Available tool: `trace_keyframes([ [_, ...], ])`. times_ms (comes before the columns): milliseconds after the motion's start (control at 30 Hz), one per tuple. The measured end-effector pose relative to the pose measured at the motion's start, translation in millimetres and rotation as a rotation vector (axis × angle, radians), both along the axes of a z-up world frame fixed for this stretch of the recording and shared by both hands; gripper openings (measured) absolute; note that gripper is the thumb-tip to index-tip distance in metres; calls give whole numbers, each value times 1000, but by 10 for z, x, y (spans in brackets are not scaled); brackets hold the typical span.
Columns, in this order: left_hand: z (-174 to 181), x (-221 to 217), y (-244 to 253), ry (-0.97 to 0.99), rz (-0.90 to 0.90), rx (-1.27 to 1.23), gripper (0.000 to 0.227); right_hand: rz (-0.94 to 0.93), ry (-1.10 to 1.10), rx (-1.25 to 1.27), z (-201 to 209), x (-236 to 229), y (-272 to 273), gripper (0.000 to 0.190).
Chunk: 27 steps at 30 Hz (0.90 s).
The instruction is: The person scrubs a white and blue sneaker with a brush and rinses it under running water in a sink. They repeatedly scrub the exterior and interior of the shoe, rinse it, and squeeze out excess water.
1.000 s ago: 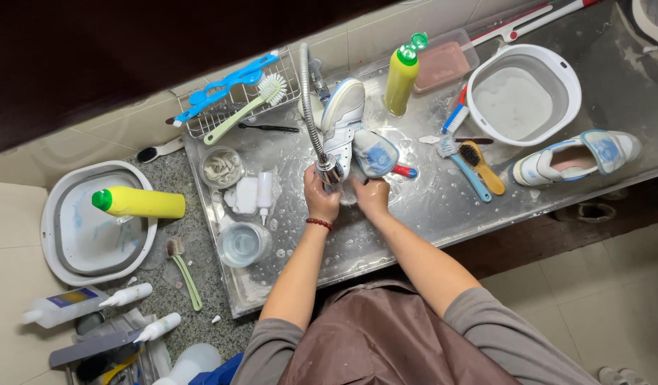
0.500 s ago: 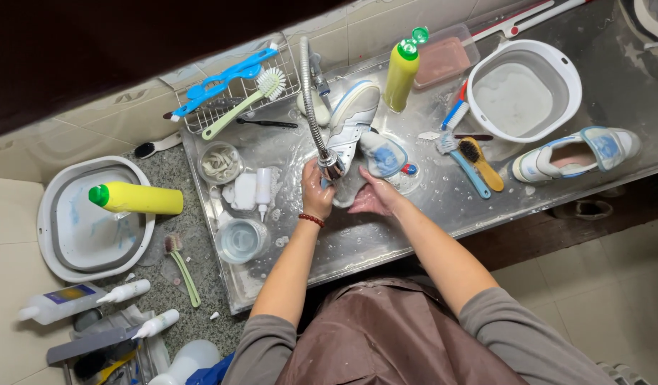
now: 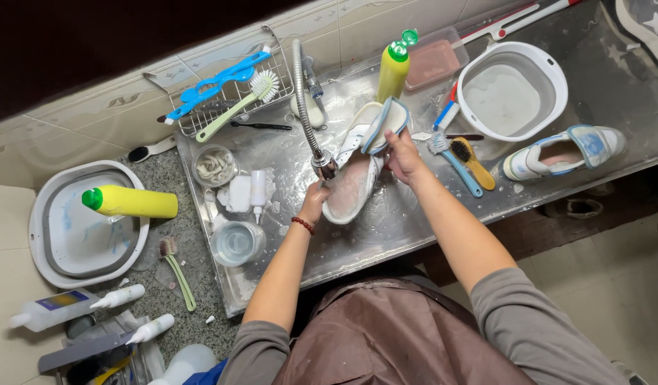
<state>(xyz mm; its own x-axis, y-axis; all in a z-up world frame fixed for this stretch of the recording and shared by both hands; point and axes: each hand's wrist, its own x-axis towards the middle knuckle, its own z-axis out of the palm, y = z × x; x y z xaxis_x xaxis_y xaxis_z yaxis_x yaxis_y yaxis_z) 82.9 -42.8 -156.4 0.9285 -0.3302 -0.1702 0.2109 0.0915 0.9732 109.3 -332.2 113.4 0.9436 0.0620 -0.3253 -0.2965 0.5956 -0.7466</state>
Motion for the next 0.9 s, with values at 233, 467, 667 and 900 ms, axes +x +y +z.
trace_keyframes([
  [233,1454,-19,-196,212,-166,5,36,-225,-79,-170,-325,-93,88,48],
  [467,2391,-135,-507,-6,-147,713,50,-393,76,-993,267,-247,173,48],
  [667,2137,-131,-590,37,-126,437,53,-441,123,-1124,324,-320,33,50],
  [900,1888,-143,-499,6,-138,309,48,-558,92,-1115,539,-437,69,51],
])
